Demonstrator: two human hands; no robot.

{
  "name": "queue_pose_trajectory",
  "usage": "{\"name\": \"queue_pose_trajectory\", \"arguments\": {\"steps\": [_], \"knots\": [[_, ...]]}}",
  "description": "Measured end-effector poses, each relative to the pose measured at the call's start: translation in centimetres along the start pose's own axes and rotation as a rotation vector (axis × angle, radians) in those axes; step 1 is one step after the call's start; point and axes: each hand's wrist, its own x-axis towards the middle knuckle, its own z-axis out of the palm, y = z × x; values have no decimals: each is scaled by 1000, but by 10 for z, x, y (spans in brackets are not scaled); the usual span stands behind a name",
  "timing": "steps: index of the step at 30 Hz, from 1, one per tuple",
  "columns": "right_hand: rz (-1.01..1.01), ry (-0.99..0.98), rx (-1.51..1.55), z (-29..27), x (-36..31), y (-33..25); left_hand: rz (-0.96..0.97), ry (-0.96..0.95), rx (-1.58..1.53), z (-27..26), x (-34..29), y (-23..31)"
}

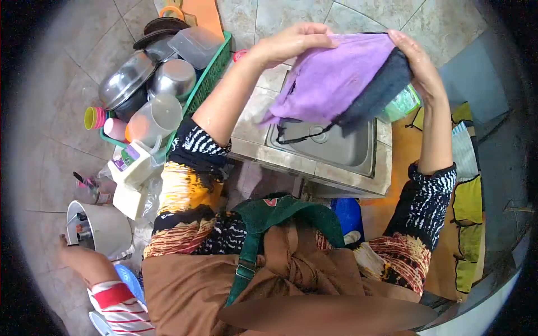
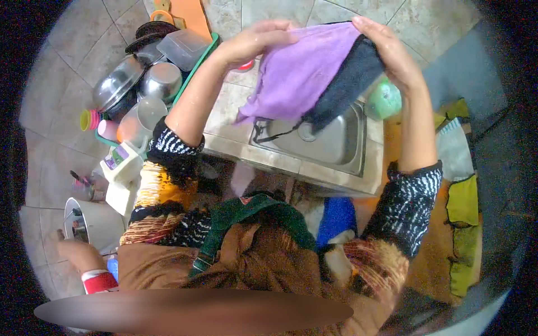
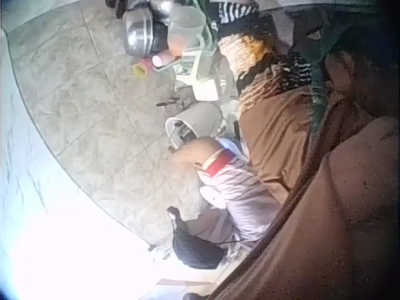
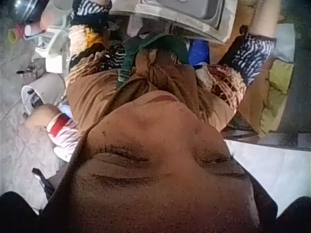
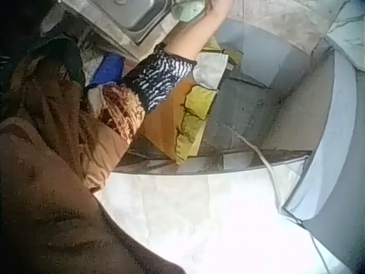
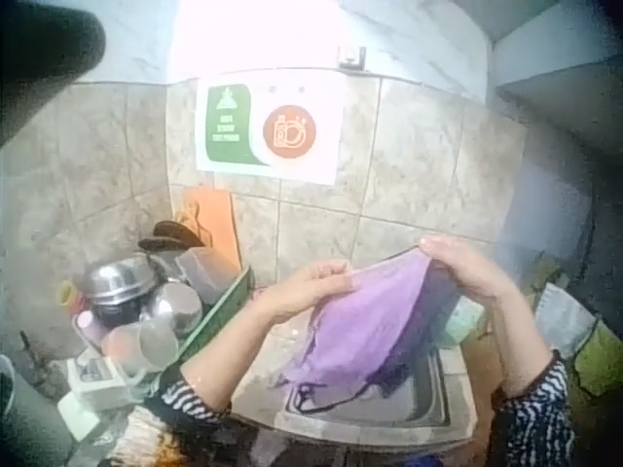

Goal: Wash a small purple and black cloth in a kitchen sink.

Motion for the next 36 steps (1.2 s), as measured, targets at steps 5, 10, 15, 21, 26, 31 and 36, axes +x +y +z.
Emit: {"name": "queue_pose_trajectory", "arguments": {"steps": [5,10,15,21,26,31,36], "knots": [[96,20,134,-22,-1,3,-102,18,-103,-1,-9,13],[-15,-40,94,-24,1,5,-151,71,-240,2,-14,26],[-31,-111,53,-34,15,30,-267,6,-385,16,-3,26],[-754,745,-305,79,8,45,-219,15,-1337,47,21,-24],[-18,402,-162,153,-23,294,-317,28,-1222,38,28,-44],[-66,594,-268,80,-29,240,-203,-15,-1350,32,8,-64],[-598,697,-34,118,-12,172,-356,203,-1062,90,40,-53]]}}
